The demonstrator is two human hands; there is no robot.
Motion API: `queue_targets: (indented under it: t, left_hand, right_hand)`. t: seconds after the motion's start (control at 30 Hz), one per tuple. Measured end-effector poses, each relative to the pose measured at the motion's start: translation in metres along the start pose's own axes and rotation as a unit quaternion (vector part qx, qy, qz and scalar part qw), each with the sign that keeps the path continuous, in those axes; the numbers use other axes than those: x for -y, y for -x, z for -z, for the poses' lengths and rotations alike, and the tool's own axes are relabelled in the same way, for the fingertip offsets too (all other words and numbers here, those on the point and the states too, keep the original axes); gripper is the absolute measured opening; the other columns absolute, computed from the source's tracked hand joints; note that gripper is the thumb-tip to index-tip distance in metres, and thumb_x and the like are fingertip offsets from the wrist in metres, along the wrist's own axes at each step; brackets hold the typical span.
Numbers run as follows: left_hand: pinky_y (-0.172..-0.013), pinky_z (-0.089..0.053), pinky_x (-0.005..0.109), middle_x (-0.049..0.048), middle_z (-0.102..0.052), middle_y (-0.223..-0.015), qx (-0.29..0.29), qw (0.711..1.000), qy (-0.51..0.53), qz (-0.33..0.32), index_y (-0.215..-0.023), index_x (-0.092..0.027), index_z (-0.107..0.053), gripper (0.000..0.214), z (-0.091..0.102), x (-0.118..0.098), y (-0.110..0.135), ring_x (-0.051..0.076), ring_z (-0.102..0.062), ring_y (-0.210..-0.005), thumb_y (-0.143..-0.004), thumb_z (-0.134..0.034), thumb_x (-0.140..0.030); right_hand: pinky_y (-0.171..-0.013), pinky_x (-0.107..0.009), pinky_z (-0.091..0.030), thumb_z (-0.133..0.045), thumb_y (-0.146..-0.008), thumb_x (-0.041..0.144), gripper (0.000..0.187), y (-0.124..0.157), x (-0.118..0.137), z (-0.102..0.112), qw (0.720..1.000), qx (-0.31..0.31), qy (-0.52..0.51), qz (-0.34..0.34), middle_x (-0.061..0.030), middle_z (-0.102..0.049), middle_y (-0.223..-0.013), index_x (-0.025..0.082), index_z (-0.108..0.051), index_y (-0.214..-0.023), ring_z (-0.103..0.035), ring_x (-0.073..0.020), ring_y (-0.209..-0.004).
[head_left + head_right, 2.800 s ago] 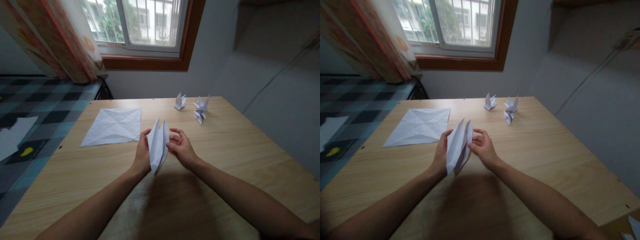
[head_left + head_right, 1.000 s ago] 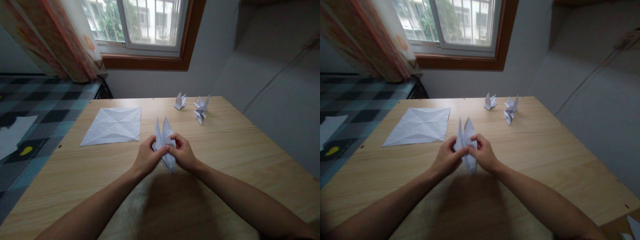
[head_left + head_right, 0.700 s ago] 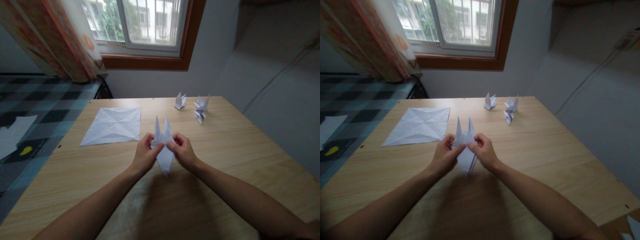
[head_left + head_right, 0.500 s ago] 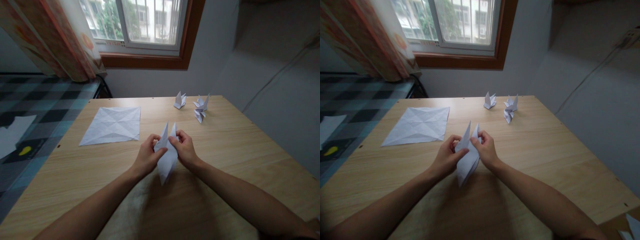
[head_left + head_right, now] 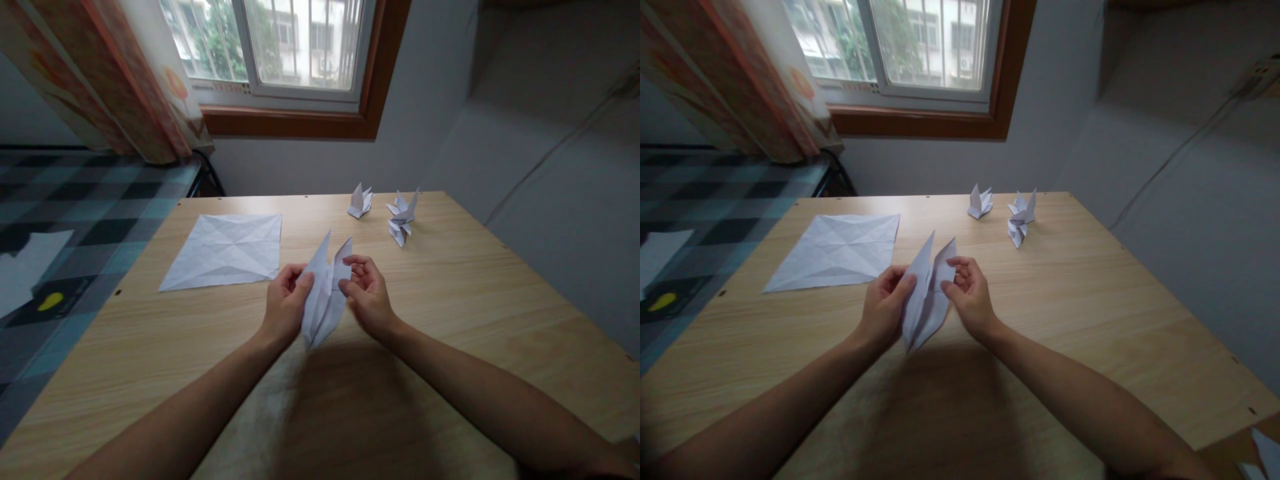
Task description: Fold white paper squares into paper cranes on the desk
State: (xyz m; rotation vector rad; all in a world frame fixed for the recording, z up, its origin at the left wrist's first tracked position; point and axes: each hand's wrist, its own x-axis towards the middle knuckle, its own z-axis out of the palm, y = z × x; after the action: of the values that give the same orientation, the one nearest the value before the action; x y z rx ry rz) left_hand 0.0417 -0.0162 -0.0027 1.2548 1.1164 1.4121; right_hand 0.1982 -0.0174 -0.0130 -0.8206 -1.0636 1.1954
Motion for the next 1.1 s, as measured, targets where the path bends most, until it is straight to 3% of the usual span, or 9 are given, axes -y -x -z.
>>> queue_targets:
  t: [0.1,0.17,0.27,0.4,0.53,0.67,0.77,0.87,1.1]
  left_hand:
    - [-0.063,-0.041,0.025,0.0012,-0.058,-0.082,-0.054,0.988,-0.119,-0.08,-0.068,-0.017,-0.063,0.02,0.001,-0.006,0.001,0.014,-0.054,-0.074,-0.08,-0.068,-0.033]
    - [-0.063,-0.04,0.026,0.0003,-0.055,-0.072,-0.014,0.979,-0.175,-0.104,-0.065,-0.018,-0.064,0.026,0.002,-0.013,0.006,0.014,-0.052,-0.068,-0.084,-0.064,-0.035]
    - [-0.064,-0.043,0.028,0.0018,-0.063,-0.075,0.087,0.98,-0.156,-0.088,-0.085,-0.017,-0.069,0.029,0.001,-0.02,0.013,0.017,-0.056,-0.069,-0.083,-0.063,-0.045]
    - [-0.067,-0.048,0.028,0.0033,-0.069,-0.086,0.094,0.986,-0.128,-0.041,-0.099,-0.017,-0.066,0.04,-0.002,-0.018,0.015,0.02,-0.063,-0.076,-0.07,-0.077,-0.041]
    - [-0.059,-0.047,0.024,-0.0008,-0.068,-0.073,0.075,0.996,0.034,0.033,-0.087,-0.019,-0.061,0.026,-0.004,-0.008,0.008,0.014,-0.061,-0.062,-0.075,-0.075,-0.037]
    - [-0.059,-0.05,0.024,-0.0007,-0.071,-0.075,0.074,0.97,0.211,0.094,-0.088,-0.019,-0.061,0.033,-0.004,-0.004,-0.001,0.015,-0.065,-0.063,-0.065,-0.082,-0.029]
    - [-0.074,-0.057,0.031,0.0038,-0.075,-0.084,0.07,0.956,0.26,0.117,-0.087,-0.017,-0.065,0.033,-0.007,-0.008,-0.004,0.022,-0.071,-0.082,-0.059,-0.083,-0.021]
    - [-0.084,-0.058,0.039,0.0064,-0.075,-0.084,0.071,0.947,0.281,0.141,-0.084,-0.015,-0.068,0.028,-0.008,-0.013,-0.005,0.028,-0.072,-0.092,-0.061,-0.082,-0.021]
    - [-0.089,-0.059,0.041,0.0034,-0.076,-0.082,0.033,0.936,0.317,0.148,-0.086,-0.015,-0.069,0.023,-0.005,-0.016,-0.015,0.027,-0.072,-0.093,-0.065,-0.077,-0.018]
  right_hand:
    - [-0.069,-0.026,-0.052,-0.076,-0.07,0.019,0.055,0.005,0.004,-0.008,1.0,0.021,-0.006,0.011,0.003,-0.063,-0.095,0.03,-0.046,-0.115,-0.064,-0.0133,-0.078]
    - [-0.066,-0.026,-0.052,-0.075,-0.072,0.019,0.059,0.009,0.005,-0.011,0.999,0.016,0.018,0.028,0.0033,-0.063,-0.095,0.031,-0.042,-0.119,-0.063,-0.0127,-0.074]
    - [-0.064,-0.025,-0.05,-0.072,-0.075,0.018,0.064,0.014,0.005,-0.012,0.996,0.003,0.069,0.061,0.0034,-0.062,-0.093,0.032,-0.039,-0.127,-0.061,-0.0124,-0.072]
    - [-0.062,-0.025,-0.048,-0.075,-0.074,0.02,0.079,0.016,0.003,-0.01,0.991,0.001,0.098,0.089,0.0053,-0.056,-0.083,0.035,-0.033,-0.139,-0.056,-0.0117,-0.067]
    - [-0.076,-0.031,-0.052,-0.075,-0.078,0.034,0.066,0.014,0.002,-0.005,0.994,0.037,0.065,0.083,-0.0015,-0.058,-0.099,0.032,-0.041,-0.135,-0.06,-0.0166,-0.086]
    - [-0.093,-0.037,-0.049,-0.078,-0.074,0.047,0.052,0.011,0.001,-0.003,0.996,0.068,0.017,0.063,-0.0076,-0.053,-0.128,0.028,-0.053,-0.115,-0.056,-0.0233,-0.114]
    - [-0.087,-0.034,-0.05,-0.08,-0.075,0.036,0.04,0.011,0.001,-0.004,0.995,0.099,0.011,0.02,-0.0055,-0.057,-0.125,0.027,-0.052,-0.102,-0.06,-0.0202,-0.104]
    - [-0.084,-0.031,-0.05,-0.077,-0.076,0.027,0.031,0.011,0.001,-0.005,0.997,0.076,0.024,0.005,-0.0033,-0.061,-0.118,0.025,-0.052,-0.095,-0.061,-0.0174,-0.098]
    - [-0.054,-0.022,-0.047,-0.079,-0.07,0.028,0.041,0.006,-0.001,-0.005,0.994,0.062,0.011,-0.092,0.0047,-0.062,-0.081,0.025,-0.046,-0.095,-0.06,-0.0107,-0.061]
